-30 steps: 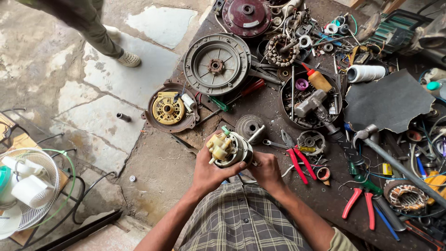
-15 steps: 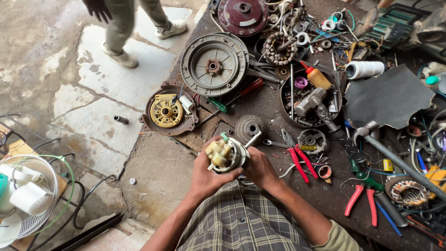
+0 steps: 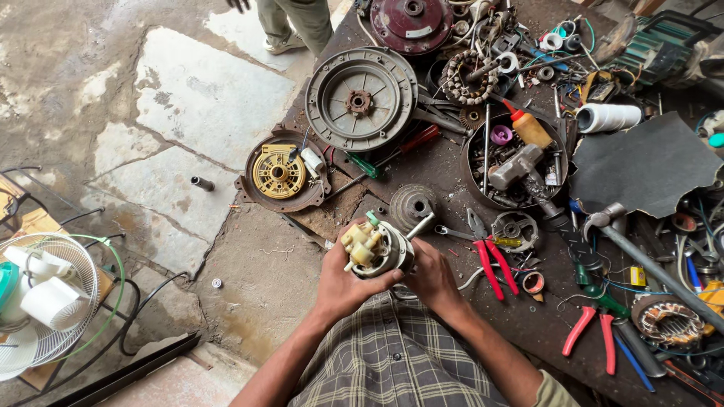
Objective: The person disassembles a small electrical motor, removes the rotor, and uses pliers to strip wires. They then reassemble the motor by inserting the rotor back into the stator and aligning the components.
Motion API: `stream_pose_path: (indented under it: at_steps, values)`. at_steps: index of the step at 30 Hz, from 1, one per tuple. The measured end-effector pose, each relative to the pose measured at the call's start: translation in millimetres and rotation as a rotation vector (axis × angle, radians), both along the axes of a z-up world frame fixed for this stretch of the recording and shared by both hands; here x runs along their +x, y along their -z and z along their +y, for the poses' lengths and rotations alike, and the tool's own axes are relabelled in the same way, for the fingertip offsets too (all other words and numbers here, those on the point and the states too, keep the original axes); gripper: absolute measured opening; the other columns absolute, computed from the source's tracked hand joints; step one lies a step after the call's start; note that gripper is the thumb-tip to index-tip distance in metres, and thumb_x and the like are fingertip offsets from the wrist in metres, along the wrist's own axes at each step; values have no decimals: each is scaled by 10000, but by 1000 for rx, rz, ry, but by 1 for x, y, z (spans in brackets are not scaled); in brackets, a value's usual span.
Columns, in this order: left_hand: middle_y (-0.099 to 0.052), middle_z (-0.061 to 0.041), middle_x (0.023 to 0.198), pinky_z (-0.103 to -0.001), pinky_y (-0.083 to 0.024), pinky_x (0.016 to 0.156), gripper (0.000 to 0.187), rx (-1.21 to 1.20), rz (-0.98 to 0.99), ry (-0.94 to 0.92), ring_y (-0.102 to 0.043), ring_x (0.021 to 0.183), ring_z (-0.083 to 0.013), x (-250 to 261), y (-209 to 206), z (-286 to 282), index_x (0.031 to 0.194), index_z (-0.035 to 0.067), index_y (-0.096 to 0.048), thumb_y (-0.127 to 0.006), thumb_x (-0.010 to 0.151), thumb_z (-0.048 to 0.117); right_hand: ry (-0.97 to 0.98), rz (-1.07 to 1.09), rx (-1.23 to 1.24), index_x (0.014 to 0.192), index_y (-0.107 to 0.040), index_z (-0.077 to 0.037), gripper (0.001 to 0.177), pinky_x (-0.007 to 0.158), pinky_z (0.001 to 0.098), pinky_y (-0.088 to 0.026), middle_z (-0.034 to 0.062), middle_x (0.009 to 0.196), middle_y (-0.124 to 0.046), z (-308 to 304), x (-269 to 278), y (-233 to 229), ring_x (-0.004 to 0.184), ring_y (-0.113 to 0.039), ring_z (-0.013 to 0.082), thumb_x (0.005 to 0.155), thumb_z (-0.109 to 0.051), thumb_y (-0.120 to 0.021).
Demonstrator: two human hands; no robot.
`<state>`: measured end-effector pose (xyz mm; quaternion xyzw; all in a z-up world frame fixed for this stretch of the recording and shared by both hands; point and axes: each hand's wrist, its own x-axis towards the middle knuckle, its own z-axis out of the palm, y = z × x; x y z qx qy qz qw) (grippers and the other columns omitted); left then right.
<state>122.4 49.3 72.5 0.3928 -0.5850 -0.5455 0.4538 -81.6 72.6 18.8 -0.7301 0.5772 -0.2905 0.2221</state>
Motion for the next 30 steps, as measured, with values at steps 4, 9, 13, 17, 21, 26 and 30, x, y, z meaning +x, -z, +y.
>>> stream_pose_path:
  at_steps: [4,9,13,17,21,26,30]
  values:
    - [-703,-99,1210,-325,-552,1022,892,29,-134,-37,-696,1123,-186,2,6,-2,1382,-43,-524,-927,683,336,-160,-218,12,1059,-667,16,245,669,418,-574,177,944,-724,10,-8,-10,808,-741,337,821,41,-716]
    - [-678,-102,1259,-348,-550,1030,930,293,38,-15,-687,1153,-199,-6,31,-1,1416,-9,-472,-900,680,365,38,-111,-74,886,-712,-13,142,560,375,-564,123,792,-745,22,-9,-16,660,-743,269,787,-59,-804]
    - [-687,-164,1193,-390,-604,883,862,620,202,-33,-718,1033,-243,-18,63,-7,1375,-1,-526,-794,742,520,158,-47,-111,859,-692,19,193,525,366,-524,128,731,-720,31,-11,-30,618,-712,239,794,-83,-843]
    - [-721,-144,1080,-371,-640,693,785,992,402,68,-743,909,-231,-24,92,-16,1329,49,-590,-601,847,669,113,-249,-148,996,-735,7,161,555,283,-567,100,804,-745,38,-15,-42,680,-749,168,863,-63,-793]
    - [-774,-158,1017,-322,-664,699,863,1212,561,236,-770,847,-265,-30,108,-7,1293,18,-634,-455,898,763,-49,-383,-111,1151,-718,4,306,701,289,-602,94,950,-738,38,-20,-44,832,-744,178,871,-99,-787]
    - [-730,-146,1110,-377,-657,750,863,1214,714,405,-756,910,-328,-44,115,8,1373,73,-600,-408,945,797,31,-207,-159,1135,-752,-76,262,796,330,-578,85,1055,-665,31,-19,-33,966,-685,215,888,-163,-769]
    - [-724,-98,1202,-436,-621,783,877,1243,724,495,-746,993,-388,-60,121,9,1408,138,-565,-343,904,820,139,-111,-187,1021,-753,-84,164,901,397,-531,62,1113,-693,30,-21,-28,1050,-637,253,907,-202,-749]
